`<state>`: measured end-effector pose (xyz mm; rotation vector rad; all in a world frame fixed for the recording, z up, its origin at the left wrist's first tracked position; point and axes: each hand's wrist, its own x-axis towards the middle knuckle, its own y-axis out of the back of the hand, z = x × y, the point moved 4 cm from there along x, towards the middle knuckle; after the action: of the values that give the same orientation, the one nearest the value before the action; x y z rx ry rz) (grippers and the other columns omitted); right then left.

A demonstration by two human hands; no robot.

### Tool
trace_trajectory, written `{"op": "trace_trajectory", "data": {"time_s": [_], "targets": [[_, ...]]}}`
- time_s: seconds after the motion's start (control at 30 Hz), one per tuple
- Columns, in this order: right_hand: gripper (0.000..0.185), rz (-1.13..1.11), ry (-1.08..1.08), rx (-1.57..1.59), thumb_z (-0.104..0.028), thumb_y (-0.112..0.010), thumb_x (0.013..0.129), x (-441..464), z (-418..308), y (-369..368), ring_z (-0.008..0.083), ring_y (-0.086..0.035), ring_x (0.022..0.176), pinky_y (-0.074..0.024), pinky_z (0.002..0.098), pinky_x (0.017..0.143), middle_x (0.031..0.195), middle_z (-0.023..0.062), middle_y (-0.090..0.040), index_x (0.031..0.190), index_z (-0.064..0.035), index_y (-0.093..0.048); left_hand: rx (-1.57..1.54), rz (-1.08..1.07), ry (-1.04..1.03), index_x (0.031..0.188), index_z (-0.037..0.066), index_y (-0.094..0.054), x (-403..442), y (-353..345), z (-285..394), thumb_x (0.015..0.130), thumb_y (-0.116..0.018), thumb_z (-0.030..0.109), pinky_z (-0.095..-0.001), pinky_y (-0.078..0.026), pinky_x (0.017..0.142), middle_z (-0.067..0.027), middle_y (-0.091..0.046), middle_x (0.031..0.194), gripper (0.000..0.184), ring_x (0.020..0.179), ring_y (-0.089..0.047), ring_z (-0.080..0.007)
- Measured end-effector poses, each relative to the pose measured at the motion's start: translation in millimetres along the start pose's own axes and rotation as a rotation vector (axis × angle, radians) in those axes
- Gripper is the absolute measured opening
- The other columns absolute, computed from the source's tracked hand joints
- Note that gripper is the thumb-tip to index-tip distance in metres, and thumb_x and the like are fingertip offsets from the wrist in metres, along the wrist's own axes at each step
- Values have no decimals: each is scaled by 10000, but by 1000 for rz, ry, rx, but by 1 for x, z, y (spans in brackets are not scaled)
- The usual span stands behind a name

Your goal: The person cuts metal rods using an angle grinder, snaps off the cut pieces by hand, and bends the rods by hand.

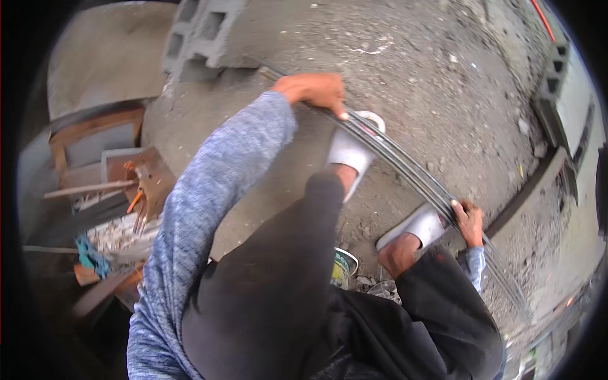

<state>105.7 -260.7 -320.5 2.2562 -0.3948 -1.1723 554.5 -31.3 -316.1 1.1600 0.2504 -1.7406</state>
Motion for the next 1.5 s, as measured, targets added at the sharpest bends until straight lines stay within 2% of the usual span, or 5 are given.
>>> {"op": "trace_trajectory", "data": {"time_s": [0.3,0.8,0.9,1.1,1.5], "targets": [[606,-227,-93,-1,-593,-665,842,-1,4,9,364,-688,942,-524,478,817,956,226,-713,1031,-22,-734,22,-5,33,678,15,-611,14,-4,51,603,-876,58,-343,-405,526,3,-507,610,279,564,-453,-126],[692,-292,-97,-75,-612,-755,763,-5,62,16,371,-686,904,-522,487,768,917,231,-708,1045,19,-725,78,-67,-78,753,19,-564,25,-7,14,647,-869,309,-386,-395,617,-31,-489,667,434,661,-444,-168],[688,-363,-91,-67,-618,-747,768,1,58,15,318,-675,834,-510,480,730,888,210,-712,1028,19,-736,164,-239,-64,1393,52,-576,30,-14,10,770,-793,475,-451,-459,1038,-187,-668,1264,783,1213,-605,-357],[356,-363,-103,128,-334,-818,796,11,16,15,115,-519,610,-430,345,573,669,27,-624,825,7,-721,86,-89,150,913,6,-660,5,7,0,731,-882,312,-413,-458,664,-100,-692,775,419,735,-635,-250],[257,-339,-46,188,-220,-786,840,16,-22,0,80,-475,585,-393,325,527,614,-9,-570,779,2,-672,67,-20,214,968,1,-689,-14,23,-25,740,-879,266,-419,-466,699,-123,-701,834,398,776,-649,-260]]}}
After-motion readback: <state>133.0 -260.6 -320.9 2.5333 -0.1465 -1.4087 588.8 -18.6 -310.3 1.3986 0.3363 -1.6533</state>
